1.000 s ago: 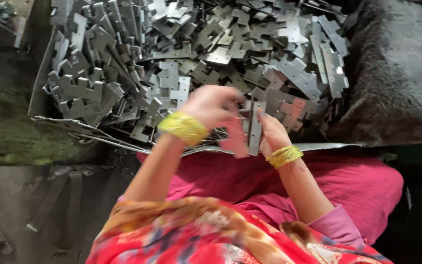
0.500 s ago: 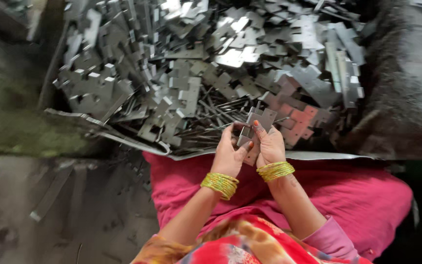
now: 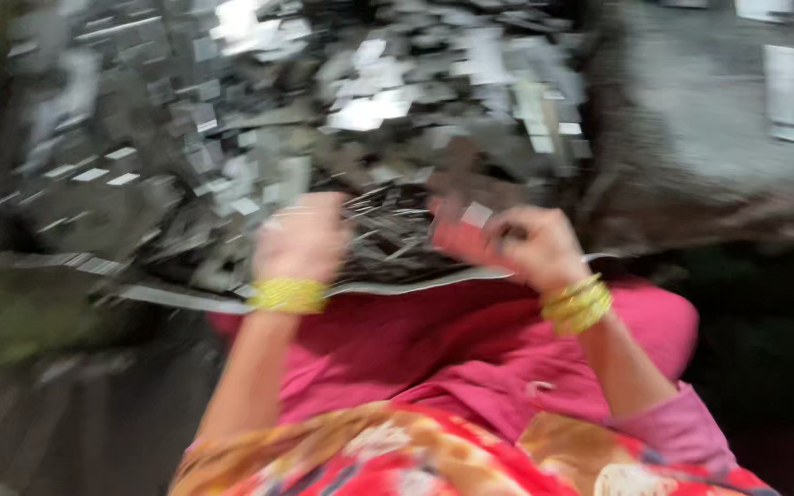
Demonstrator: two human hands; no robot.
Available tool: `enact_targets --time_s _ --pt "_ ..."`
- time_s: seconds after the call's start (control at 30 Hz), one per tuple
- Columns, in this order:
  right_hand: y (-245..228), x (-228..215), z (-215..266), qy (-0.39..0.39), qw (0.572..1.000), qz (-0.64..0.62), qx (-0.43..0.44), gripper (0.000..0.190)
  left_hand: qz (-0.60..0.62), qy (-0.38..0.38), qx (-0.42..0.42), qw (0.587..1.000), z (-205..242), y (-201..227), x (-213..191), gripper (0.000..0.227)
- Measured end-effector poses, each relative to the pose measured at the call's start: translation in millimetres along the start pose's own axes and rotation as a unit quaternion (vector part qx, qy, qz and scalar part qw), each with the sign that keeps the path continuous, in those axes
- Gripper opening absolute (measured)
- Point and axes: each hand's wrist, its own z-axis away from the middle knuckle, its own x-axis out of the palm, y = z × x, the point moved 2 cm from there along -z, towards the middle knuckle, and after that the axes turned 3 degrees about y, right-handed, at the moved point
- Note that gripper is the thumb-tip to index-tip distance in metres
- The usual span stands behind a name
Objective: The person sits on the floor and repeatedly picks up small metal plates and pins from a large pile. They insert the pins into the plates by hand and place the assembled units onto a nearby surface. The process continues with the same repetitive pick, insert, and place actions.
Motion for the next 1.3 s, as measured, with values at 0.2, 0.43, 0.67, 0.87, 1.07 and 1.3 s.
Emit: enact_targets --time_s 0.2,0.43,0.67,0.87,1.07,1.3 --pt "118.5 -178.8 -58.0 0.408 0.903 0.106 0.082 0.043 -0.271 0.095 0.013 0.958 21.0 -88.8 55.9 0.028" --pt "123.7 -185.8 -112.1 0.462 0.676 0.568 -0.077 0.036 -0.207 0.138 0.108 0.963 12.9 -83.8 31.0 0.006" --pt "-6.8 63.1 -21.3 0.065 0.989 -0.075 -0.106 0.006 -0.143 -0.020 -0.140 0.980 -9.6 -107.7 59.3 0.035" --pt "-40.9 204.3 3.5 -0.125 0.928 -0.325 0.130 0.020 -0.235 -0.012 -0.207 0.950 -54.1 -97.6 76.8 0.066" --pt "-15.0 204.6 -32.6 -0.090 0.898 -0.382 0.200 0.026 0.104 0.026 -0.332 0.937 -68.3 -106.7 63.3 0.038" --pt "-22.6 219.8 -57.1 -0.080 0.741 -0.607 0.275 0.029 0.585 -0.038 -0.275 0.762 -22.1 -84.7 57.6 0.017"
